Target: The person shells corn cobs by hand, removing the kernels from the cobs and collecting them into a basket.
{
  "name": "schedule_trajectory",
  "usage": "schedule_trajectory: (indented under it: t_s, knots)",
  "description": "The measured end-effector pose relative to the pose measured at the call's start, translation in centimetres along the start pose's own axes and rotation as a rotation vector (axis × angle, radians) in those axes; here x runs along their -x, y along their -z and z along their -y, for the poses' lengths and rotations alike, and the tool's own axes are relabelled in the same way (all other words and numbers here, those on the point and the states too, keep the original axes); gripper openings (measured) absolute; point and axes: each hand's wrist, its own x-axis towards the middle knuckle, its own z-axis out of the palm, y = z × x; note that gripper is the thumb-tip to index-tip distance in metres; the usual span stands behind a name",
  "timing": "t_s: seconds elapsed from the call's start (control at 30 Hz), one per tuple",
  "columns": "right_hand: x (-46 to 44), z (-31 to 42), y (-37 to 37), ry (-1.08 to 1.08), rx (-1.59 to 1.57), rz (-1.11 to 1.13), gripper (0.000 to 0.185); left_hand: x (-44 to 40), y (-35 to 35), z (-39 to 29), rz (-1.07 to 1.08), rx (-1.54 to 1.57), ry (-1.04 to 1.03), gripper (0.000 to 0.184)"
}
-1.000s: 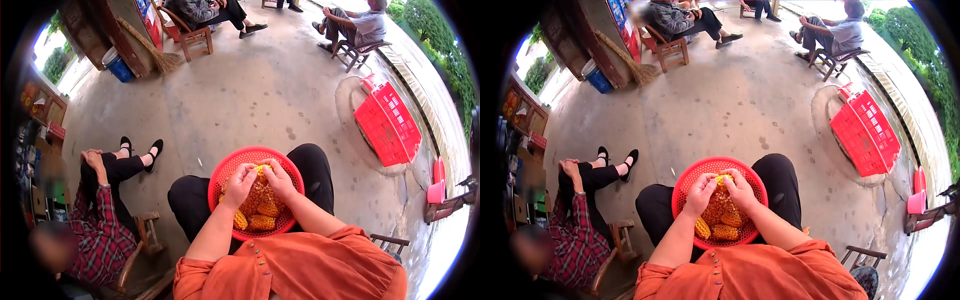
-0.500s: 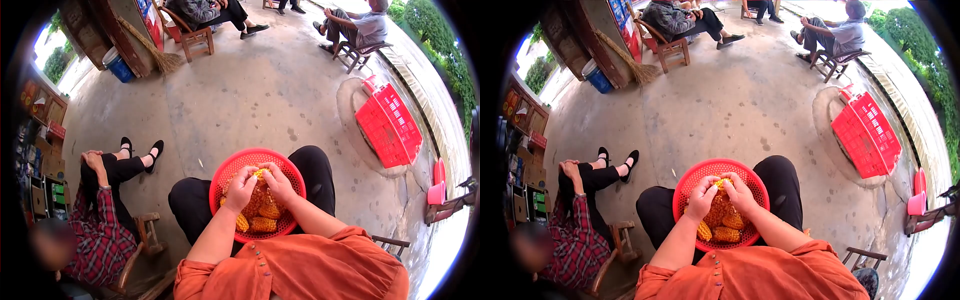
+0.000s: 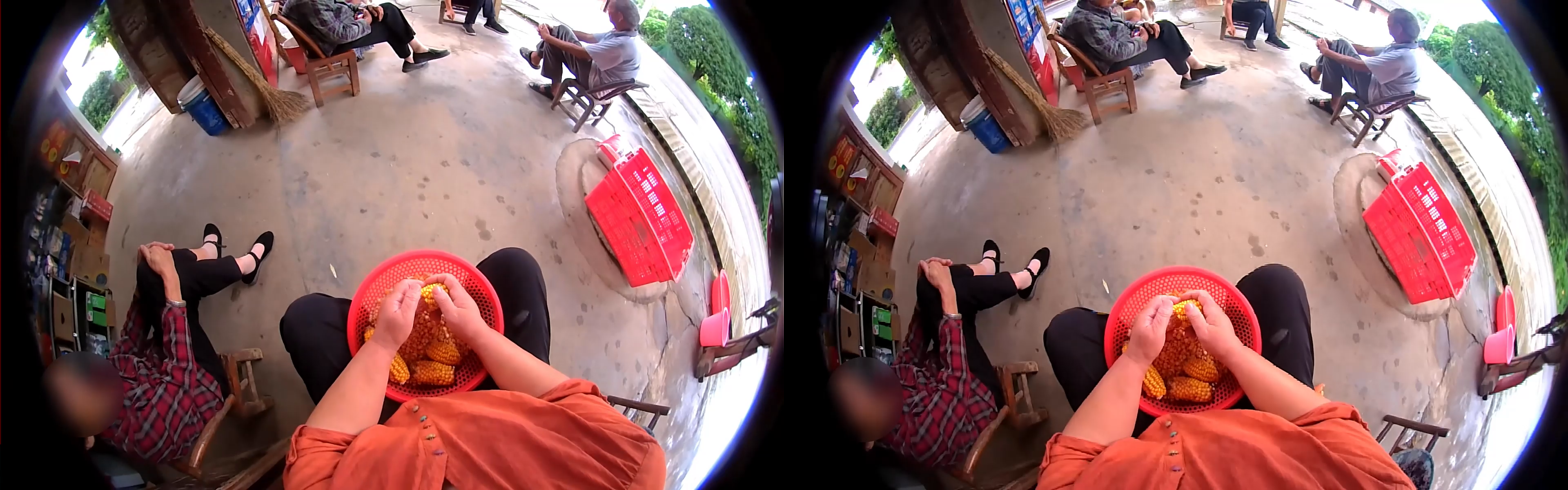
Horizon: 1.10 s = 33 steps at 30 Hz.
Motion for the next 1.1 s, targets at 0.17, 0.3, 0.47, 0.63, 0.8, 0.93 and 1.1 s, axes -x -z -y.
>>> schedule_trajectory:
  t_s: [0.17, 0.3, 0.47, 0.63, 0.8, 0.93, 1.1]
  knots:
    - [-0.4, -1.6, 0.2, 0.164, 0.119, 0.005, 0.021, 0.0, -0.1, 0.1, 0.029, -0.015, 0.052, 0.021]
    - [0.4, 0.9, -0.2, 0.008, 0.041, -0.010, 0.022, 0.2, -0.3, -0.4, -0.022, -0.200, -0.064, 0.021]
    - [0.3, 0.7, -0.1, -0.027, 0.002, -0.002, 0.023, 0.1, -0.2, 0.2, -0.048, -0.242, -0.079, 0.024]
    - [-0.2, 1.4, 0.3, -0.116, -0.106, -0.030, 0.023, -0.4, 0.7, 2.1, -0.027, -0.092, -0.022, 0.024]
    - [-0.9, 1.1, 1.4, -0.105, -0.217, 0.043, 0.020, -0.3, 1.3, -0.9, 0.070, 0.270, 0.230, 0.038]
    - [-1.6, 4.1, 1.5, -0.021, -0.064, 0.262, 0.023, -0.6, 0.6, -2.3, 0.190, 0.545, 0.220, 0.038]
    - [-4.6, 3.2, 0.8, 0.374, 0.220, 0.116, 0.021, -1.2, 1.9, -3.4, 0.184, 0.756, 0.339, 0.043]
